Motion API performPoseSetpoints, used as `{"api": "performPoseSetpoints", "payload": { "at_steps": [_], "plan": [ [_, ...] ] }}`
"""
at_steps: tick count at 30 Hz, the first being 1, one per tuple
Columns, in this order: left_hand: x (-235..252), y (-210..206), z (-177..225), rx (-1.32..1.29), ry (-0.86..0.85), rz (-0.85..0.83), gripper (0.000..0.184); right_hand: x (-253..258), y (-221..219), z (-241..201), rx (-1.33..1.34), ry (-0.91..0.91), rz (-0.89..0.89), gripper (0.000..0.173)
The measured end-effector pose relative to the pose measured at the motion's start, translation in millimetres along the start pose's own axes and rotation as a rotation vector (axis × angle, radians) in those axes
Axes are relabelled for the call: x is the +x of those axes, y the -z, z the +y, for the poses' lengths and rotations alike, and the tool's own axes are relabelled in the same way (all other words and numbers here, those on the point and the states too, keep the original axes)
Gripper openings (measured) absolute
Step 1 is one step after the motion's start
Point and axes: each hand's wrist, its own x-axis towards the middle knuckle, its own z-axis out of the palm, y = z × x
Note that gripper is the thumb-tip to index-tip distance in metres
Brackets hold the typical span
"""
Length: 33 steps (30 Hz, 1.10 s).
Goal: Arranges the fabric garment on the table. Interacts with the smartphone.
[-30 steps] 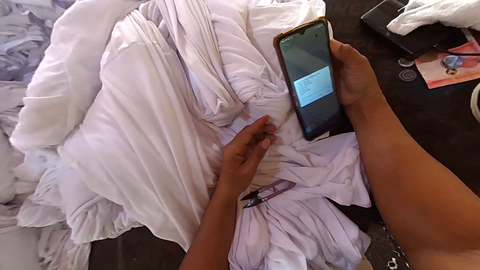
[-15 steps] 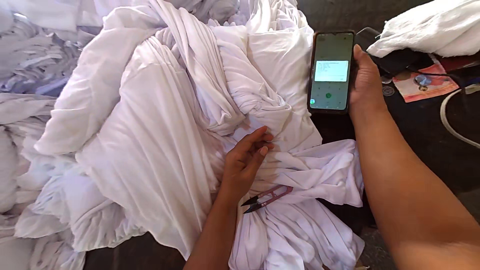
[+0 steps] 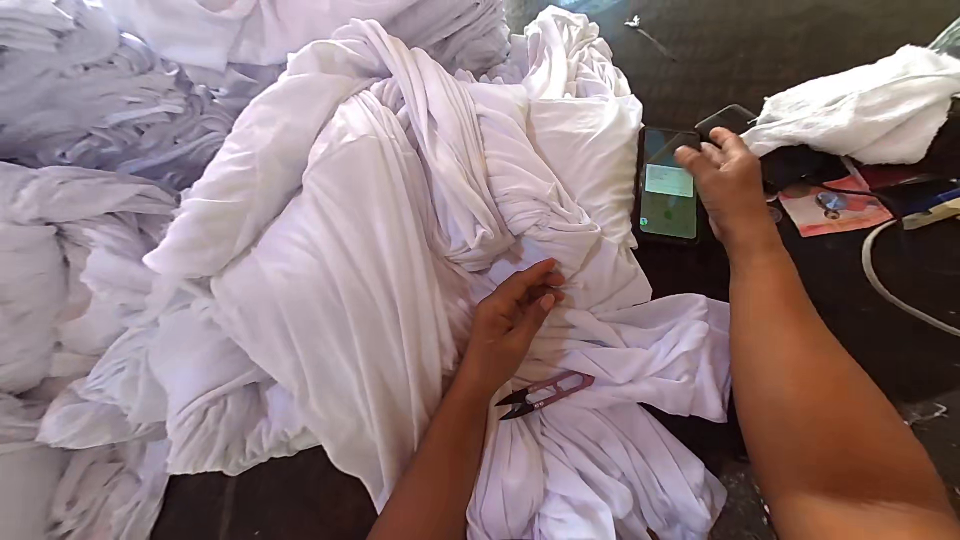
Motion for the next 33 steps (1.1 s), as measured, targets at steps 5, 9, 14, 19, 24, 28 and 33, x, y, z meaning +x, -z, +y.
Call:
{"api": "performPoseSetpoints", "payload": {
  "at_steps": [5, 9, 14, 19, 24, 28, 33],
  "plan": [
    [1, 2, -1, -0.055, 0.030, -0.010, 0.041, -10, 11, -8, -0.177, 0.010, -0.308, 0.130],
    [3, 5, -2, -0.086, 0.027, -0.025, 0.040, -11, 27, -8, -0.175, -0.010, -0.422, 0.132],
    [4, 8, -4, -0.206, 0.031, -0.032, 0.040, -15, 36, -5, -0.203, 0.003, -0.487, 0.124],
    [5, 8, -3, -0.260, 0.064, -0.008, 0.039, -16, 36, 3, -0.121, 0.019, -0.434, 0.112],
    [5, 5, -3, -0.268, 0.081, 0.026, 0.038, -25, 22, 3, -0.082, -0.028, -0.265, 0.094],
    [-8, -4, 19, -0.140, 0.169, 0.066, 0.038, -39, 10, 10, -0.232, 0.042, -0.182, 0.105],
    [-77, -27, 93, -0.265, -0.018, -0.135, 0.043, -52, 0, 7, -0.306, 0.114, -0.117, 0.114]
  ]
}}
